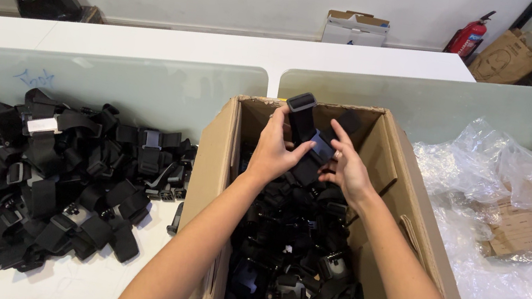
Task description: The person takes black plastic strap components from a large pile on the desk and places them into a cardboard box, handling each item individually by hand.
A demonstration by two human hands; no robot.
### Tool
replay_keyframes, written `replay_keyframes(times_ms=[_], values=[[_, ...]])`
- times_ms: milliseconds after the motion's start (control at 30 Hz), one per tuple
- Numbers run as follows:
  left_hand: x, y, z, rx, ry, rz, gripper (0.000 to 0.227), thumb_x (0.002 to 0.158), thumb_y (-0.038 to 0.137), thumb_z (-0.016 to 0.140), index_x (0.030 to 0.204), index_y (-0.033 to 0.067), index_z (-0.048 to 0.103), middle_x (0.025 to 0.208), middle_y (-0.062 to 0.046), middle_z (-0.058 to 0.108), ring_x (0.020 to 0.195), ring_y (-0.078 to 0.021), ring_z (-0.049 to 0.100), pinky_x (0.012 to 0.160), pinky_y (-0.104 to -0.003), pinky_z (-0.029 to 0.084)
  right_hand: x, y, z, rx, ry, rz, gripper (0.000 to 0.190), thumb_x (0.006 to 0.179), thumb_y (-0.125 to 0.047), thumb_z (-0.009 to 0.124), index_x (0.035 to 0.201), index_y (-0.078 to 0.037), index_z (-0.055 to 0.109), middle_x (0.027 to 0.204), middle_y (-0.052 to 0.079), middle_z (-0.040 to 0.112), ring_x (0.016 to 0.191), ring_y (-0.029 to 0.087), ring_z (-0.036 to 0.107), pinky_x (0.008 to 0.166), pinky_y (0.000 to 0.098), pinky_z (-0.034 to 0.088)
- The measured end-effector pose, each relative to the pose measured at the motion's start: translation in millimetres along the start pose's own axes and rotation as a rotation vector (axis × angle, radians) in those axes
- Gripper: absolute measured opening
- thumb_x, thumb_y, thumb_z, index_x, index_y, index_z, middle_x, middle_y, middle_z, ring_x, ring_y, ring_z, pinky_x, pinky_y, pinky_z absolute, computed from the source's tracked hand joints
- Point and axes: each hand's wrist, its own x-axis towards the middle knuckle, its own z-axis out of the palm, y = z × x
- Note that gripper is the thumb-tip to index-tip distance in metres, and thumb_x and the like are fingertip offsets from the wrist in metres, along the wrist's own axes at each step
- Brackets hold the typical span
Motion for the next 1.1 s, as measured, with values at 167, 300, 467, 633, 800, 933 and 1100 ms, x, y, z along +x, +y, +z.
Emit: replay_keyframes(times_ms=[167,300,467,633,800,933,1100], values=[[-1.4,-8.0,3.0,-0.004,-0.016,-0.004,0.074,0.082,0.017,0.084,0.139,0.001,0.041,0.123,-0.017,0.06,0.102,-0.0247,0.07,0.074,-0.032,0.065,10.4,13.8,-4.0,-0.056,0.128,-0.128,0.072,0.095,-0.011,0.062,0.16,-0.02,0.033,0.114,0.007,0.07,0.094,0.012,0.066,0.077,0.0311,0.055],[-4.0,-18.2,1.9,0.381,0.115,0.074,0.057,0.09,0.025,0.085,0.128,-0.0043,0.054,0.119,-0.024,0.063,0.102,-0.0388,0.066,0.079,-0.044,0.056,16.5,21.3,-10.5,0.035,0.126,-0.195,0.074,0.093,-0.004,0.065,0.158,-0.015,0.033,0.115,0.009,0.073,0.101,0.015,0.071,0.083,0.0322,0.06],[-3.8,-23.2,0.8,0.4,-0.044,-0.299,0.034,0.089,0.033,0.075,0.091,-0.0006,0.074,0.099,-0.017,0.072,0.088,-0.0297,0.072,0.079,-0.04,0.058,14.4,19.7,-11.1,-0.162,0.172,-0.237,0.083,0.089,0.001,0.066,0.158,-0.018,0.024,0.106,0.013,0.07,0.094,0.016,0.069,0.075,0.0316,0.057],[-0.3,-26.5,8.8,0.05,-0.097,-0.324,0.057,0.081,0.048,0.076,0.112,0.0002,0.072,0.104,-0.017,0.075,0.086,-0.0233,0.077,0.079,-0.036,0.062,13.2,19.5,-4.0,-0.149,0.097,-0.195,0.081,0.089,-0.002,0.062,0.157,-0.023,0.023,0.102,0.007,0.07,0.085,0.014,0.067,0.07,0.0312,0.058],[2.0,-41.0,9.2,0.108,-0.241,-0.309,0.077,0.075,0.059,0.083,0.124,-0.0007,0.073,0.109,-0.019,0.077,0.096,-0.0216,0.074,0.085,-0.034,0.058,16.2,26.3,-9.6,-0.075,0.037,-0.142,0.068,0.098,-0.011,0.05,0.162,-0.023,0.031,0.09,0.007,0.065,0.079,0.012,0.066,0.073,0.0311,0.062],[3.3,-42.2,8.6,0.09,-0.31,-0.298,0.076,0.072,0.054,0.086,0.122,-0.0021,0.072,0.104,-0.02,0.078,0.088,-0.0232,0.076,0.075,-0.033,0.06,15.5,24.8,-11.9,-0.255,-0.084,-0.262,0.072,0.095,-0.006,0.058,0.16,-0.019,0.03,0.095,0.006,0.071,0.082,0.011,0.066,0.072,0.03,0.058],[0.7,-28.9,4.5,-0.03,-0.438,-0.49,0.059,0.077,0.035,0.076,0.118,-0.0066,0.069,0.097,-0.02,0.078,0.068,-0.0233,0.078,0.061,-0.031,0.064,-4.9,13.2,1.1,-0.569,0.018,-0.285,0.076,0.085,-0.005,0.073,0.152,-0.017,0.04,0.087,0.003,0.076,0.074,0.012,0.068,0.068,0.0276,0.057]])
